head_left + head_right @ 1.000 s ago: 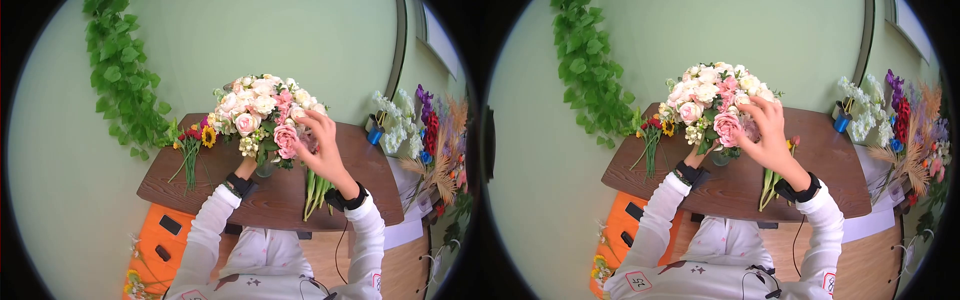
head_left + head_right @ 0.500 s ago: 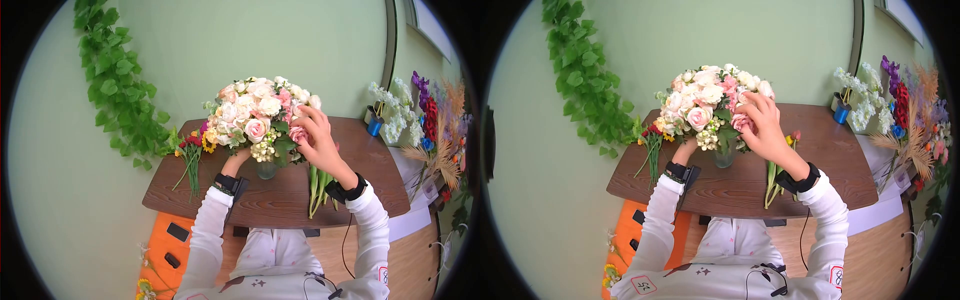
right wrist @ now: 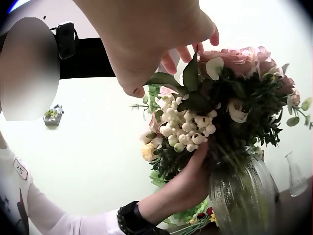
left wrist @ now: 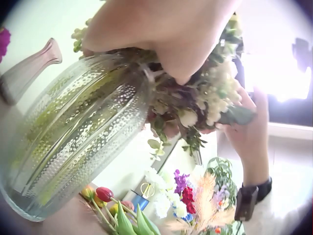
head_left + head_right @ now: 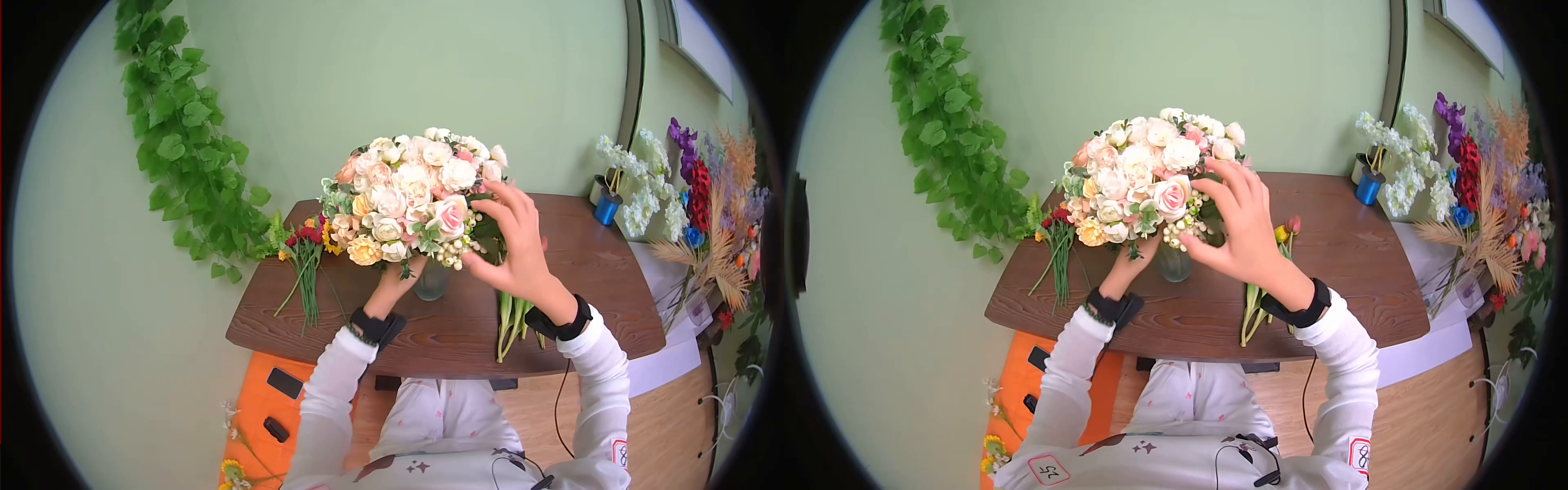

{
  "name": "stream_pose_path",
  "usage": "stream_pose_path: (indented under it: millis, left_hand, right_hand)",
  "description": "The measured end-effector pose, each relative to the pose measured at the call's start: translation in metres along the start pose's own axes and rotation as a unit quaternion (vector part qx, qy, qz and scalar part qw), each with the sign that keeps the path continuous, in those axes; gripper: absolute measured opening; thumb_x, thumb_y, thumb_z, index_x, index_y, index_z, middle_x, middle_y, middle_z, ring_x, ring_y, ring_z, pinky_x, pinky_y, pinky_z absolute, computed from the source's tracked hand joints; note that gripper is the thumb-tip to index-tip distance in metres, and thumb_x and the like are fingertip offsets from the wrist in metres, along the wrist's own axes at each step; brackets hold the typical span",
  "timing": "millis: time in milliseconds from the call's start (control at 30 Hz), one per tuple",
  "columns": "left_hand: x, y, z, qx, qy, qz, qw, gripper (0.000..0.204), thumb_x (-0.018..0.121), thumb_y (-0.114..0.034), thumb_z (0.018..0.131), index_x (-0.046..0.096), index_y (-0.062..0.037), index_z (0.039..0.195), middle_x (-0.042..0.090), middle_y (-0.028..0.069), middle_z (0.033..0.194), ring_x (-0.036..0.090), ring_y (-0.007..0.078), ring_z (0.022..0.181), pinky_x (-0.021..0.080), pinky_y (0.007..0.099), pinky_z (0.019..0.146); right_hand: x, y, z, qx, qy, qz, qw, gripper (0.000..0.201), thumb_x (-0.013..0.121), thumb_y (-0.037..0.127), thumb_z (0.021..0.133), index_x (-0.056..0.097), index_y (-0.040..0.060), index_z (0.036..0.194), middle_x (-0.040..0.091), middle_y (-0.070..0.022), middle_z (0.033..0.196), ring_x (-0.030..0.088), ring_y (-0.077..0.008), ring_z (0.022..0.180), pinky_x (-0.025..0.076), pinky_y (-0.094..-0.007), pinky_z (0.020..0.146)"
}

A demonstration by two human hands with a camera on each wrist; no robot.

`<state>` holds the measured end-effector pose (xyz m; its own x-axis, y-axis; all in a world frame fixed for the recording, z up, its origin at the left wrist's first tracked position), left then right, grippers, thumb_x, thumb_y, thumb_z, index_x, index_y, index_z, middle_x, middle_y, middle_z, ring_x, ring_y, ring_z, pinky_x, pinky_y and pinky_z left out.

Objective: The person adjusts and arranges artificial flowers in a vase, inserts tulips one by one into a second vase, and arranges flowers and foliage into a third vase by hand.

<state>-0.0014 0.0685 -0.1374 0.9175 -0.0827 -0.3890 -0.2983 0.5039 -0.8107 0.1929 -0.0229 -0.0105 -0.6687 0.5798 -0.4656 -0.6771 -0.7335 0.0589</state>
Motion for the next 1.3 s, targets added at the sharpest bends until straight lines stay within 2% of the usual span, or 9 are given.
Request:
stream_pose_path:
  millis: [133,233,300,333,367,400,500,933,1300]
  left_hand:
    - [-0.008,-0.066,-0.038,-0.032,-0.005,0.117,0.993,0.05,0.057,-0.026,0.081,0.041,-0.0004,0.121,0.046,0.0171,0.122,0.044,0.0308,0.113,0.033,0.0382,0.095]
    - [-0.027,-0.095,-0.059,0.146,0.024,0.268,0.952,0.044,0.061,-0.019,0.078,0.046,0.0009,0.114,0.053,0.0177,0.11,0.053,0.0316,0.099,0.042,0.0364,0.086]
    - [-0.041,-0.151,-0.065,-0.07,0.289,0.083,0.951,0.046,0.063,-0.018,0.075,0.046,-0.0029,0.114,0.053,0.0122,0.111,0.05,0.0278,0.103,0.042,0.0373,0.084]
    - [-0.041,-0.155,-0.064,-0.074,0.288,0.083,0.951,0.046,0.063,-0.018,0.075,0.046,-0.0029,0.114,0.053,0.0122,0.111,0.05,0.0278,0.103,0.042,0.0373,0.084]
    - [-0.041,-0.161,-0.063,0.143,0.193,0.21,0.948,0.05,0.065,-0.017,0.071,0.046,-0.0048,0.116,0.048,0.01,0.117,0.045,0.0251,0.109,0.039,0.0368,0.087]
    - [-0.041,-0.17,-0.062,0.351,0.084,0.322,0.875,0.054,0.067,-0.016,0.068,0.047,-0.0067,0.117,0.044,0.0079,0.123,0.04,0.0224,0.114,0.035,0.0363,0.09]
    - [-0.032,-0.204,-0.034,0.334,-0.062,0.453,0.825,0.057,0.069,-0.013,0.061,0.049,-0.0095,0.113,0.048,0.0045,0.115,0.043,0.0186,0.109,0.034,0.0392,0.091]
    - [-0.044,-0.146,-0.03,0.414,0.003,0.435,0.8,0.015,0.06,-0.008,0.069,0.058,-0.0098,0.083,0.056,-0.0003,0.086,0.055,0.0149,0.085,0.039,0.0328,0.083]
    - [-0.038,-0.146,-0.032,0.464,-0.011,0.456,0.76,0.021,0.063,-0.015,0.068,0.059,-0.0109,0.088,0.056,-0.0007,0.09,0.054,0.0144,0.088,0.038,0.0334,0.081]
  right_hand:
    - [0.001,0.0,-0.004,0.005,0.03,-0.021,0.999,0.057,0.071,0.03,0.06,0.05,0.0065,0.108,0.039,-0.0149,0.124,0.034,-0.0348,0.117,0.028,-0.0467,0.094]
    - [0.005,-0.002,-0.005,0.002,0.034,-0.037,0.999,0.063,0.074,0.031,0.055,0.049,0.0067,0.108,0.039,-0.0159,0.124,0.034,-0.0352,0.117,0.029,-0.0472,0.093]
    - [0.009,-0.001,-0.006,0.004,0.036,-0.046,0.998,0.065,0.075,0.031,0.054,0.049,0.0069,0.108,0.039,-0.0162,0.124,0.035,-0.0352,0.117,0.03,-0.0473,0.093]
    - [0.01,0.0,-0.006,0.003,0.032,-0.064,0.997,0.067,0.076,0.032,0.052,0.049,0.0062,0.108,0.039,-0.0165,0.123,0.035,-0.0352,0.116,0.03,-0.0474,0.093]
    - [0.011,0.0,-0.006,0.001,0.027,-0.082,0.996,0.068,0.077,0.032,0.051,0.049,0.0055,0.107,0.04,-0.0169,0.123,0.035,-0.0353,0.116,0.03,-0.0475,0.092]
    - [0.013,0.0,-0.006,0.001,0.028,-0.08,0.996,0.068,0.077,0.032,0.051,0.049,0.0055,0.107,0.04,-0.0169,0.123,0.035,-0.0353,0.116,0.03,-0.0475,0.092]
    - [0.015,0.002,-0.007,0.003,0.015,-0.1,0.995,0.068,0.078,0.032,0.05,0.048,0.0039,0.106,0.041,-0.0169,0.121,0.037,-0.0351,0.114,0.031,-0.0475,0.092]
    - [0.007,-0.007,-0.005,0.002,0.018,-0.128,0.992,0.047,0.069,0.029,0.059,0.052,0.004,0.096,0.049,-0.0128,0.108,0.044,-0.0305,0.104,0.036,-0.0417,0.083]
    - [0.007,-0.008,0.005,-0.006,-0.016,-0.055,0.998,0.036,0.069,0.025,0.062,0.056,0.0035,0.089,0.054,-0.0089,0.095,0.051,-0.0268,0.091,0.041,-0.0361,0.075]
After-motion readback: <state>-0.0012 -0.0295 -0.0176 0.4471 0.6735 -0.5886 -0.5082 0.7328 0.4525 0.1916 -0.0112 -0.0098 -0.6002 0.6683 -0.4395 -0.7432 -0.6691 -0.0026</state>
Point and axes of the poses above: each hand's wrist, its own z-axis towards the middle knuckle, its own x-axis out of the palm, y = z × x, the point moved 1 cm from there along z, towards the middle knuckle
